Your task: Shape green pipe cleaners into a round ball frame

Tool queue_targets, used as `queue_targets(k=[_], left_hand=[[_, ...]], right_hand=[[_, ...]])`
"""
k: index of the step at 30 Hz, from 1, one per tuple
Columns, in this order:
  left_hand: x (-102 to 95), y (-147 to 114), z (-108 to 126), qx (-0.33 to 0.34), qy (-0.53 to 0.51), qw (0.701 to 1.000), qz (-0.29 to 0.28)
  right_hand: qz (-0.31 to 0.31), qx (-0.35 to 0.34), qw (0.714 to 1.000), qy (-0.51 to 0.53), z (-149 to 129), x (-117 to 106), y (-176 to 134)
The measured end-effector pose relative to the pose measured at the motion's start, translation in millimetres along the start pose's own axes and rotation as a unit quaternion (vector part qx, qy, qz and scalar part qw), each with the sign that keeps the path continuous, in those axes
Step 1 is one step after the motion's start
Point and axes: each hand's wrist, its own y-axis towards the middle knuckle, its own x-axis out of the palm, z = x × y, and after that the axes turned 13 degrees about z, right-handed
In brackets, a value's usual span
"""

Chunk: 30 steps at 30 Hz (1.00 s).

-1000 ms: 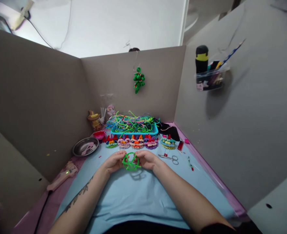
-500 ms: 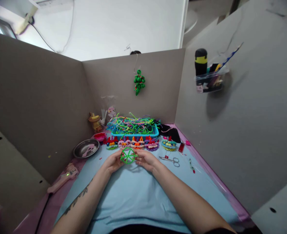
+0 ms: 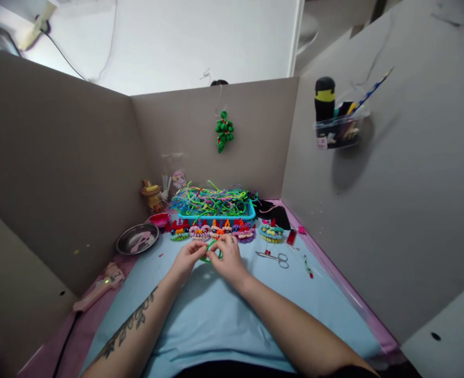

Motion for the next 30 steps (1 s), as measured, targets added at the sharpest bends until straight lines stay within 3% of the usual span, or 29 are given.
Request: queue_targets(k=[5,15,30], left_hand=[[2.5,-5.8,8.0,0.017,0.035,0.999,-0.011],[2.8,-4.4,7.0,0.014,-0.024,1.000,-0.014],[2.9,-3.4,3.7,0.009,-0.025,0.999,0.033]], right_hand=[[0.014,-0.016,1.000,-0.015,-4.1,2.3,-2.0],[0.020,-0.022,1.000,0.001,-5.7,0.3,-2.7],[0.001,-0.062,0.998,-0.011,-3.2,1.7,-5.2]])
